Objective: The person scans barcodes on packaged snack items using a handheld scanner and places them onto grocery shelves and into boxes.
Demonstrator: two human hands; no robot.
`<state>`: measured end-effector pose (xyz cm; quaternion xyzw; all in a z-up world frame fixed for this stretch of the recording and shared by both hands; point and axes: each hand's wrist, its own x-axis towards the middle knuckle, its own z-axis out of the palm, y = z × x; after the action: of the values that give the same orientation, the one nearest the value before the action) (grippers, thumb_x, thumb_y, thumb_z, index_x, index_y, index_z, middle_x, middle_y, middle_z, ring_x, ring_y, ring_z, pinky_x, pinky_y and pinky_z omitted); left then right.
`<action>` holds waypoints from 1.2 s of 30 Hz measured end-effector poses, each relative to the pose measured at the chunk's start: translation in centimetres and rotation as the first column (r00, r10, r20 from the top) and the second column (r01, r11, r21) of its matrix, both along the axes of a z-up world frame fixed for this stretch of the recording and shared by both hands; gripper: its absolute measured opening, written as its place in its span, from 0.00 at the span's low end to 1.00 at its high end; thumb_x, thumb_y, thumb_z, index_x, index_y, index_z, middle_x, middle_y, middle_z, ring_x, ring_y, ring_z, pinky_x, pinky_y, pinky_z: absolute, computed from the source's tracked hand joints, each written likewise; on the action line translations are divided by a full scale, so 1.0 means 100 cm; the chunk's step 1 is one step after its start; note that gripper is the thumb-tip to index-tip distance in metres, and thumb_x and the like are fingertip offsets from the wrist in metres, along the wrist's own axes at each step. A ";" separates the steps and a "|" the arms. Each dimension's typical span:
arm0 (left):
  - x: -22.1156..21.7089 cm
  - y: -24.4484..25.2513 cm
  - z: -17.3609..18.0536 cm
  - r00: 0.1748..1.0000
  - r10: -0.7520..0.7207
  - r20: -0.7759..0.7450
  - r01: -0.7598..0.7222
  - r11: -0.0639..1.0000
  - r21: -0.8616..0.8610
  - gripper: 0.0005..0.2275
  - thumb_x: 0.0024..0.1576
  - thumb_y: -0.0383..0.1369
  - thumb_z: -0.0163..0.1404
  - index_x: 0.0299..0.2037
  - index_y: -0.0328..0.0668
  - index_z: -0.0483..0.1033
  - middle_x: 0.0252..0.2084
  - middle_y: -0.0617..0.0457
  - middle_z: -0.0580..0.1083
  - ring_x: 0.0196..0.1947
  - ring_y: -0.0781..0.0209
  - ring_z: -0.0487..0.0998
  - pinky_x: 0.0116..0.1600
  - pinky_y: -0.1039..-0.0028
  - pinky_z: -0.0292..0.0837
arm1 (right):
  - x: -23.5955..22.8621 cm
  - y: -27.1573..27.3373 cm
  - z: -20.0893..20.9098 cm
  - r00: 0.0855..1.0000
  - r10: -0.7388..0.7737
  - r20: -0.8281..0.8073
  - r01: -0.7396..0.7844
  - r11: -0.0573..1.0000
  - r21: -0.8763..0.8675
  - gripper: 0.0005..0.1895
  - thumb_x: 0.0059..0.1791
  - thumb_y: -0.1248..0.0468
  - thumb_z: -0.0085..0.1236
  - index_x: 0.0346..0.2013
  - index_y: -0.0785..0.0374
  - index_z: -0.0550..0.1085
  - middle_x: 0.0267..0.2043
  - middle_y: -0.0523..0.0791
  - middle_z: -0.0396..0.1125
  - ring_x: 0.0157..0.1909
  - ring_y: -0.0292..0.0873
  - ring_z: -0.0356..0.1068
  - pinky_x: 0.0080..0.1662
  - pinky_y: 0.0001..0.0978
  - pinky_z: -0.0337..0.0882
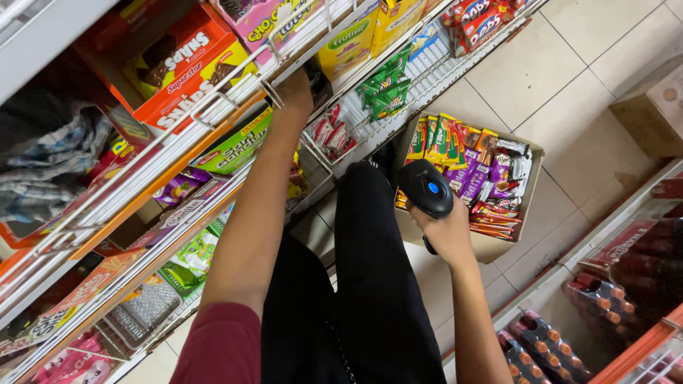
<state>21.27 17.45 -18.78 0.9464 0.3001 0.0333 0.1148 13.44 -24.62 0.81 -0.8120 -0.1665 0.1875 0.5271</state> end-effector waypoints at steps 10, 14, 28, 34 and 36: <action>-0.002 -0.003 0.007 0.992 -0.066 0.104 0.056 0.994 0.097 0.21 0.54 0.22 0.46 0.59 0.26 0.70 0.61 0.26 0.67 0.62 0.30 0.68 0.66 0.50 0.62 | -0.005 0.005 -0.001 0.996 -0.021 -0.085 0.022 1.000 0.016 0.13 0.43 0.70 0.63 0.42 0.66 0.76 0.29 0.42 0.73 0.29 0.33 0.72 0.36 0.28 0.71; -0.017 -0.029 0.035 0.983 -0.092 -0.160 0.087 0.996 -0.036 0.12 0.62 0.24 0.45 0.53 0.34 0.76 0.59 0.34 0.72 0.63 0.38 0.72 0.67 0.54 0.68 | -0.006 0.003 0.000 0.995 -0.048 -0.093 0.045 0.999 -0.029 0.13 0.43 0.68 0.64 0.41 0.67 0.76 0.27 0.43 0.72 0.28 0.34 0.70 0.34 0.29 0.70; -0.034 -0.019 0.047 0.994 -0.091 0.067 0.060 0.929 0.366 0.11 0.54 0.24 0.49 0.46 0.36 0.76 0.48 0.33 0.73 0.50 0.36 0.72 0.56 0.50 0.65 | -0.003 -0.027 -0.057 0.990 -0.136 0.045 0.137 0.991 -0.007 0.19 0.42 0.66 0.67 0.47 0.65 0.76 0.39 0.45 0.76 0.40 0.37 0.74 0.47 0.32 0.74; -0.044 -0.212 0.122 0.785 -0.229 0.576 0.369 0.919 -0.139 0.10 0.51 0.20 0.52 0.43 0.34 0.73 0.49 0.41 0.74 0.56 0.40 0.73 0.63 0.54 0.64 | 0.018 -0.058 -0.143 0.929 -0.346 -0.128 0.358 0.930 0.081 0.16 0.43 0.67 0.65 0.45 0.67 0.76 0.35 0.46 0.74 0.35 0.37 0.72 0.41 0.33 0.72; -0.032 -0.281 0.098 0.839 -0.124 0.530 0.440 0.727 -0.527 0.07 0.59 0.24 0.50 0.45 0.40 0.76 0.46 0.42 0.73 0.48 0.45 0.76 0.54 0.61 0.72 | 0.027 -0.072 -0.184 0.836 -0.447 -0.318 0.495 0.865 0.085 0.13 0.44 0.67 0.63 0.42 0.68 0.76 0.32 0.47 0.73 0.31 0.37 0.71 0.36 0.34 0.72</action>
<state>18.07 -10.64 -8.99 0.8513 0.1052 0.1353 0.4959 16.14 -31.81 -17.62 -0.7455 0.1027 0.1533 0.6405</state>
